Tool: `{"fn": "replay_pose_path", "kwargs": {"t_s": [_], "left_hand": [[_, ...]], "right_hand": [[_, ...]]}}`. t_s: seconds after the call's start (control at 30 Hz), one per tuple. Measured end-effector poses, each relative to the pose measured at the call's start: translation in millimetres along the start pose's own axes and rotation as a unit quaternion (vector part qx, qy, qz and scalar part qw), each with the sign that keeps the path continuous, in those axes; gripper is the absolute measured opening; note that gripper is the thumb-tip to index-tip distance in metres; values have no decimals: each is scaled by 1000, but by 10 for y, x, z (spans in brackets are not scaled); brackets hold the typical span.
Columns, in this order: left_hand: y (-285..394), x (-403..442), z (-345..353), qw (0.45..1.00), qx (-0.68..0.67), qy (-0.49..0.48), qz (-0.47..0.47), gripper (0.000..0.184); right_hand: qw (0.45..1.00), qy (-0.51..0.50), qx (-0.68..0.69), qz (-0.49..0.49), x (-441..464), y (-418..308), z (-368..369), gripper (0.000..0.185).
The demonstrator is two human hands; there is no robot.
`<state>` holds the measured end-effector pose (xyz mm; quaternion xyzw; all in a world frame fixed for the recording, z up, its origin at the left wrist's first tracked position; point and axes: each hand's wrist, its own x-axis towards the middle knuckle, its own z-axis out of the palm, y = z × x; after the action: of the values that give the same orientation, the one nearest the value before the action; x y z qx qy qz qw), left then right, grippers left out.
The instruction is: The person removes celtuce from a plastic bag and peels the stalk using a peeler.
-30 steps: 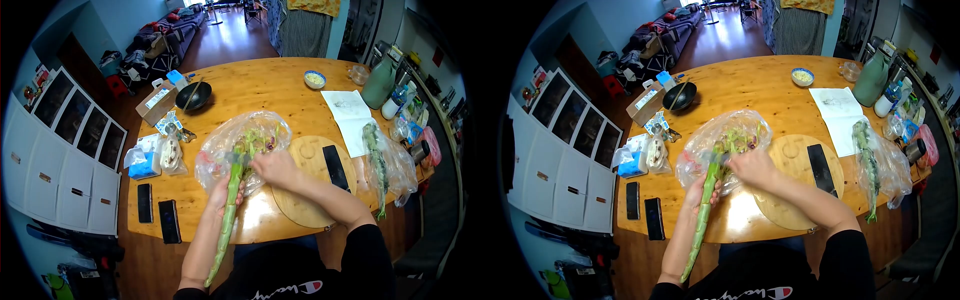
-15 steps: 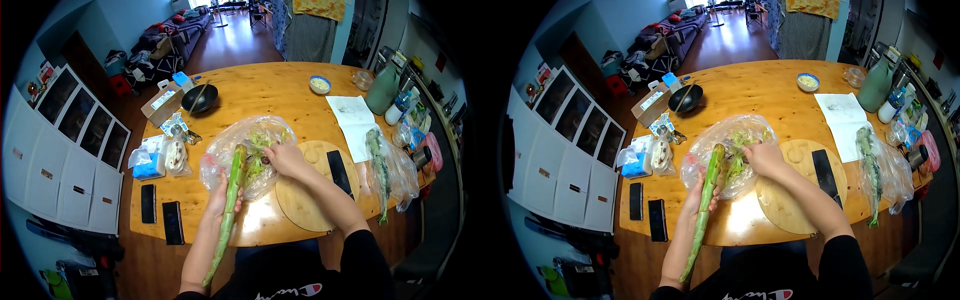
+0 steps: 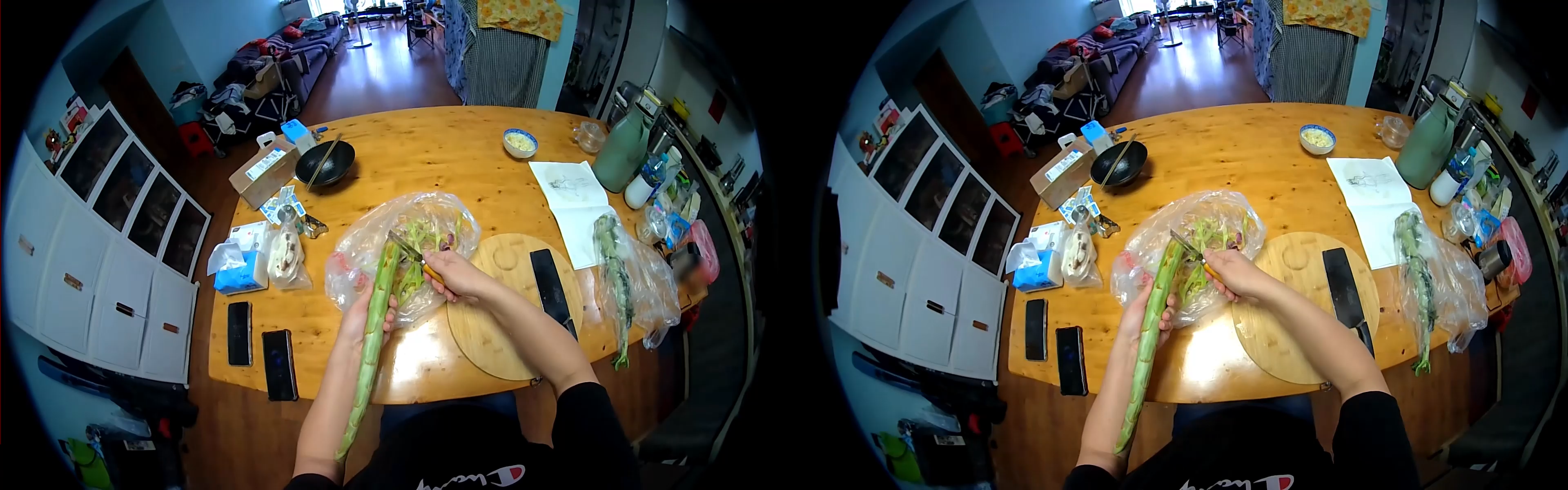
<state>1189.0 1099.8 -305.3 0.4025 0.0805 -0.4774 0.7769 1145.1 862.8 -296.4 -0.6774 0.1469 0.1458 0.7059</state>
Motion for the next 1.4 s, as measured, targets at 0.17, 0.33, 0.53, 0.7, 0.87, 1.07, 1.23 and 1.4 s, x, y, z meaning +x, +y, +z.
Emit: {"fn": "replay_pose_path", "kwargs": {"t_s": [0.17,0.33,0.53,0.7,0.87,1.07,1.23,1.4], "left_hand": [[6,57,61,997,-69,-16,38,52],[36,141,214,987,-115,2,112,52],[-1,393,276,989,-92,-20,113,51],[20,414,245,993,-68,-2,100,49],[87,368,200,995,-40,21,84,47],[81,368,266,992,-24,-2,122,46],[89,443,348,993,-22,-38,108,47],[74,477,347,994,-1,23,102,48]], "right_hand": [[998,-30,59,15,-52,-19,-10,51],[992,-43,112,25,-131,-79,-6,52],[990,-37,138,-6,-134,25,139,52],[997,-20,63,-26,-130,15,73,52],[989,97,-19,-105,-41,8,-113,52],[998,19,17,-61,-99,-69,-68,51],[998,-2,22,-55,-118,-50,19,50],[987,62,-69,-128,-36,40,-67,53]]}}
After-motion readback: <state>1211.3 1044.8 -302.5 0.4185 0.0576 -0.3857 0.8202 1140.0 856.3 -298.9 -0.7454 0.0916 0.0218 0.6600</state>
